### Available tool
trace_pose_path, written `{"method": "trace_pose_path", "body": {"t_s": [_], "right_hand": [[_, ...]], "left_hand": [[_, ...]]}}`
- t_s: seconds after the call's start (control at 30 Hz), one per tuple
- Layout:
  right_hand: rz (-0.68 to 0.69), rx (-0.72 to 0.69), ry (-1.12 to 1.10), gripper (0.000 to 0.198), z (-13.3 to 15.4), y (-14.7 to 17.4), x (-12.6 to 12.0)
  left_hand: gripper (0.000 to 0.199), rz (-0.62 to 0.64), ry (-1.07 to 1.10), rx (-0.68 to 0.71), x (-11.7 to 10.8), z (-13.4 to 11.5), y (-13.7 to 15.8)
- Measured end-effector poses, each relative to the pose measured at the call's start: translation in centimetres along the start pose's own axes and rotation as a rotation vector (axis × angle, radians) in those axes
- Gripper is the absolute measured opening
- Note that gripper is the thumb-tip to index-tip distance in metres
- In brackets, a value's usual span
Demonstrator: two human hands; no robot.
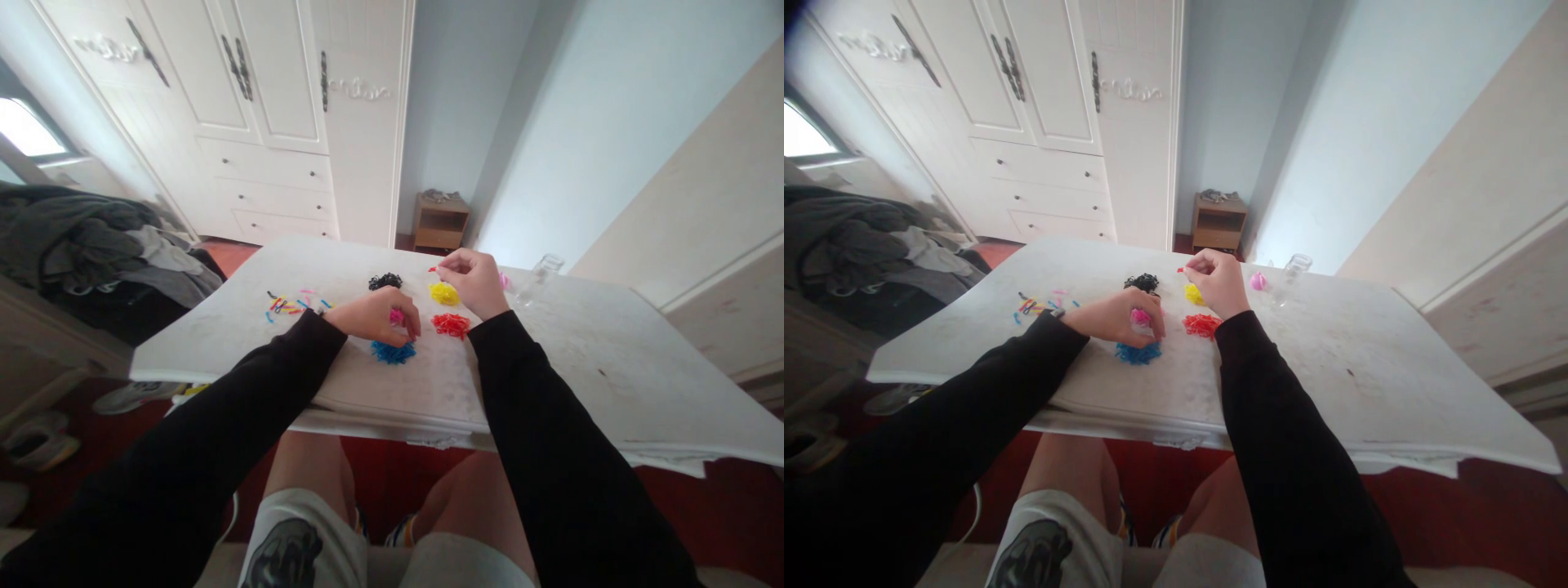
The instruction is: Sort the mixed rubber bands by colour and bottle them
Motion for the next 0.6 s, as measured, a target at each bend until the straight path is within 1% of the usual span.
{"method": "trace_pose_path", "body": {"t_s": [0.1, 0.17, 0.3, 0.4, 0.47, 0.6], "right_hand": [[0.028, 0.027, 0.028, 0.006, -0.3, -0.1, -0.3], [0.078, 0.053, 0.048, 0.007, -0.5, -0.2, -0.5], [0.284, 0.103, 0.06, 0.011, -1.1, 0.0, -0.8], [0.427, 0.098, 0.067, 0.017, -1.4, 0.2, -1.5], [0.513, 0.09, 0.066, 0.018, -1.4, 0.5, -2.1], [0.638, 0.111, 0.096, 0.019, -1.6, 1.1, -2.8]], "left_hand": [[0.02, -0.002, -0.006, 0.017, -0.2, -0.1, 0.1], [0.019, -0.035, 0.006, 0.034, -0.5, -0.1, 0.1], [0.012, -0.205, -0.068, 0.072, -1.6, -0.2, 0.1], [0.012, -0.334, -0.165, 0.075, -2.2, -0.2, 0.4], [0.014, -0.382, -0.205, 0.065, -2.4, -0.2, 0.5], [0.014, -0.402, -0.207, 0.067, -2.4, -0.1, 0.6]]}}
Point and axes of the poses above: each hand's wrist, its own y-axis away from the middle knuckle, its own x-axis out of the palm, z = x × y, the point moved 5 cm from there along -y, towards the middle knuckle, and after that the axes turned 4 degrees about y, right-handed, at the moved point
